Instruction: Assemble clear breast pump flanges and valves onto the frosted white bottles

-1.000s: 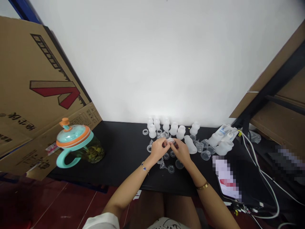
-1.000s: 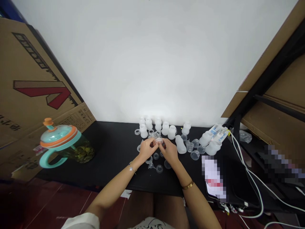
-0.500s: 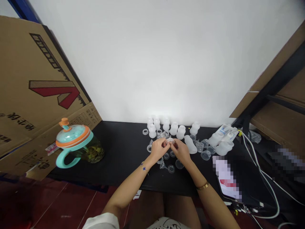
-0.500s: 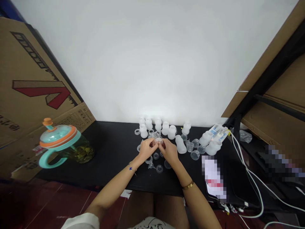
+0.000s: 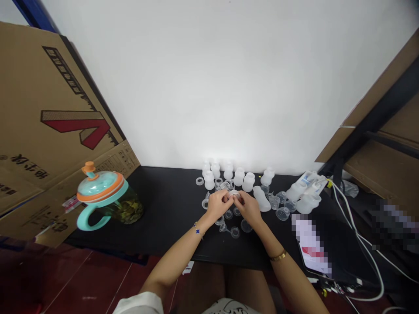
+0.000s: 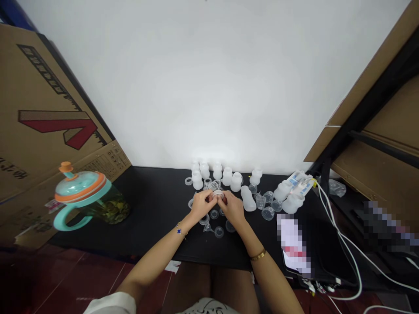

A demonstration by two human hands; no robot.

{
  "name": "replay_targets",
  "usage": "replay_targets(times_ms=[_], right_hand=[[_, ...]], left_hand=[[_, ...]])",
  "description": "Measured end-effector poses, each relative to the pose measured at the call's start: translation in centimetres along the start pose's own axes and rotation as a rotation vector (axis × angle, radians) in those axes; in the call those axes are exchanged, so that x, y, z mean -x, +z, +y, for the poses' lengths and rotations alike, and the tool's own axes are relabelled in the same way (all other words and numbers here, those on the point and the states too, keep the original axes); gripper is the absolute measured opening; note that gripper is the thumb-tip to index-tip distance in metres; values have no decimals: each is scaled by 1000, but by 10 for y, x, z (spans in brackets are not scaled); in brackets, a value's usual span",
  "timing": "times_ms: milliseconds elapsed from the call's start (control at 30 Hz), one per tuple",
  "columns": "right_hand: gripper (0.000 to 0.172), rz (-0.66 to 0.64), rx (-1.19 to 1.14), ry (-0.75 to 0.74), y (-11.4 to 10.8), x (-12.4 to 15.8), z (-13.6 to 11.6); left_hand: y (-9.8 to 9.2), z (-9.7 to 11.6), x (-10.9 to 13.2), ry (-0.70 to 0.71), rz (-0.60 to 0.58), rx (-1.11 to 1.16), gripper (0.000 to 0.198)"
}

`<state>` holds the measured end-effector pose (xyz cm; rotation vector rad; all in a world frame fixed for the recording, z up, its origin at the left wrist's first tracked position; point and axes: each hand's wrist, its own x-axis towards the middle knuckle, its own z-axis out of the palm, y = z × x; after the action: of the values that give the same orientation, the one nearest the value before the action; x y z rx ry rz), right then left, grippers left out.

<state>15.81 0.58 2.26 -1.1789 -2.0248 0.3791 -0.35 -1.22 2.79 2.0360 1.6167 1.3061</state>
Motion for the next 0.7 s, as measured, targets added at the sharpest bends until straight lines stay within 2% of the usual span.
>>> replay_targets(times_ms=[333, 700], right_hand=[[29, 12, 27, 2, -1, -1, -2], [27, -11, -192, 70, -6, 1, -10]], left_hand=[[-2, 2, 0, -3, 6, 27, 29], [-3, 0, 0, 36, 19, 56, 34]])
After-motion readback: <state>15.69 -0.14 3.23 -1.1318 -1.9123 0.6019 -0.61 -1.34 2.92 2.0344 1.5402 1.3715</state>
